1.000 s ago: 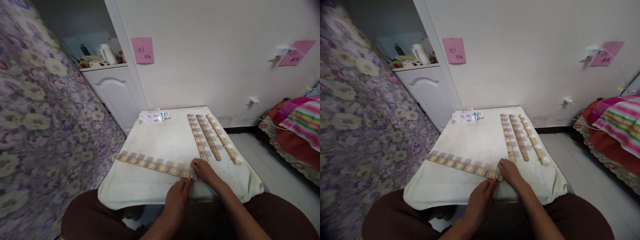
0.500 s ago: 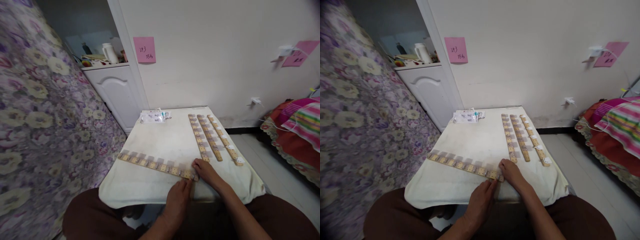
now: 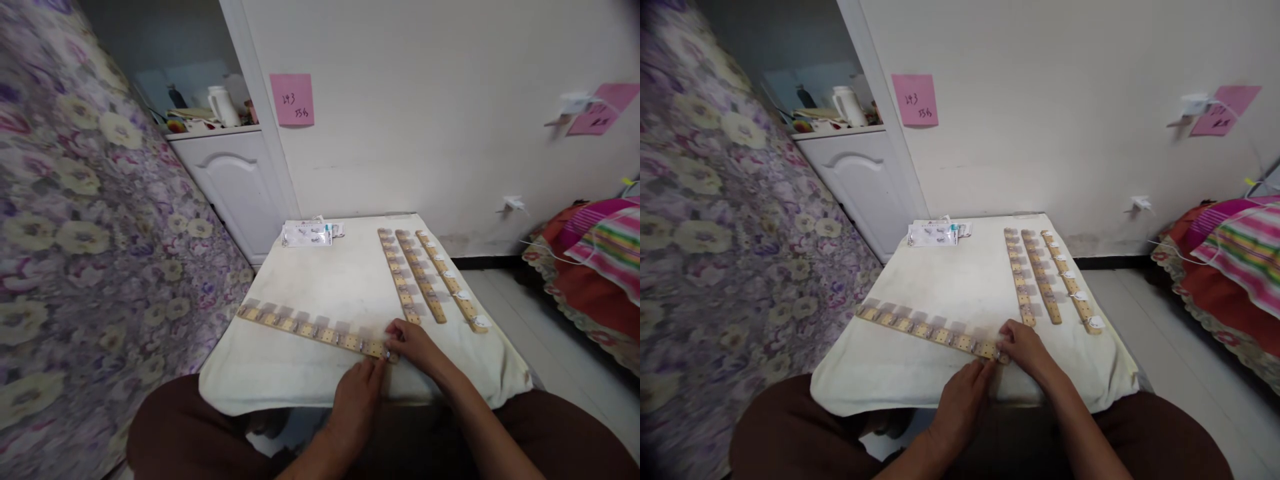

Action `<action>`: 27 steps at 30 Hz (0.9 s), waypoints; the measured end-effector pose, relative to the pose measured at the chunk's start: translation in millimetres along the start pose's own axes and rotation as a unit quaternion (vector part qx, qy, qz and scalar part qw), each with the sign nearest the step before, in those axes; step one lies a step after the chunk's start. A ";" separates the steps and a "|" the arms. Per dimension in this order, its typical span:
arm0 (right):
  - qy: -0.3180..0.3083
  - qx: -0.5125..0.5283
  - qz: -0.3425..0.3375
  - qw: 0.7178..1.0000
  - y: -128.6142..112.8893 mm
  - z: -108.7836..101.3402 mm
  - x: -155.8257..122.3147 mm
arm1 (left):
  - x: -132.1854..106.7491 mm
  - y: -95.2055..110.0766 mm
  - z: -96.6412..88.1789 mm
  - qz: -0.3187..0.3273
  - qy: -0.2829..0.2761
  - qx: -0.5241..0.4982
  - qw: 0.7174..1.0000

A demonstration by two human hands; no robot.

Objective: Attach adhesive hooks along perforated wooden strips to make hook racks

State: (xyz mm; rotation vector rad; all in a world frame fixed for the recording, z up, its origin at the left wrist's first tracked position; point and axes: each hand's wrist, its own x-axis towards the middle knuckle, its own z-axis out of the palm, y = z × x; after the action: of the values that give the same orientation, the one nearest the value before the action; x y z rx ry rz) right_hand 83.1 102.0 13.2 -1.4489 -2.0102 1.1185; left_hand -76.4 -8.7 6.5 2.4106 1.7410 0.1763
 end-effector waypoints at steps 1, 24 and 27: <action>0.000 0.005 0.001 1.000 0.5 0.0 0.7 | 0.1 -0.2 0.4 0.001 0.002 0.000 1.000; 0.012 0.028 0.011 0.999 -13.0 -4.3 -5.2 | -0.4 0.9 -8.6 -0.002 0.002 -0.031 1.000; 0.031 0.047 0.000 0.998 -9.3 -8.4 -5.3 | -1.1 1.3 -9.0 0.003 0.009 -0.041 0.999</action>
State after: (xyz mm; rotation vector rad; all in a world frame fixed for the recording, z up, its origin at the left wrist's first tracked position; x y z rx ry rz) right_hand 85.7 98.9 26.1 -1.4197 -1.8890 1.1383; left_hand -77.3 -9.6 15.6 2.3633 1.7009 0.2667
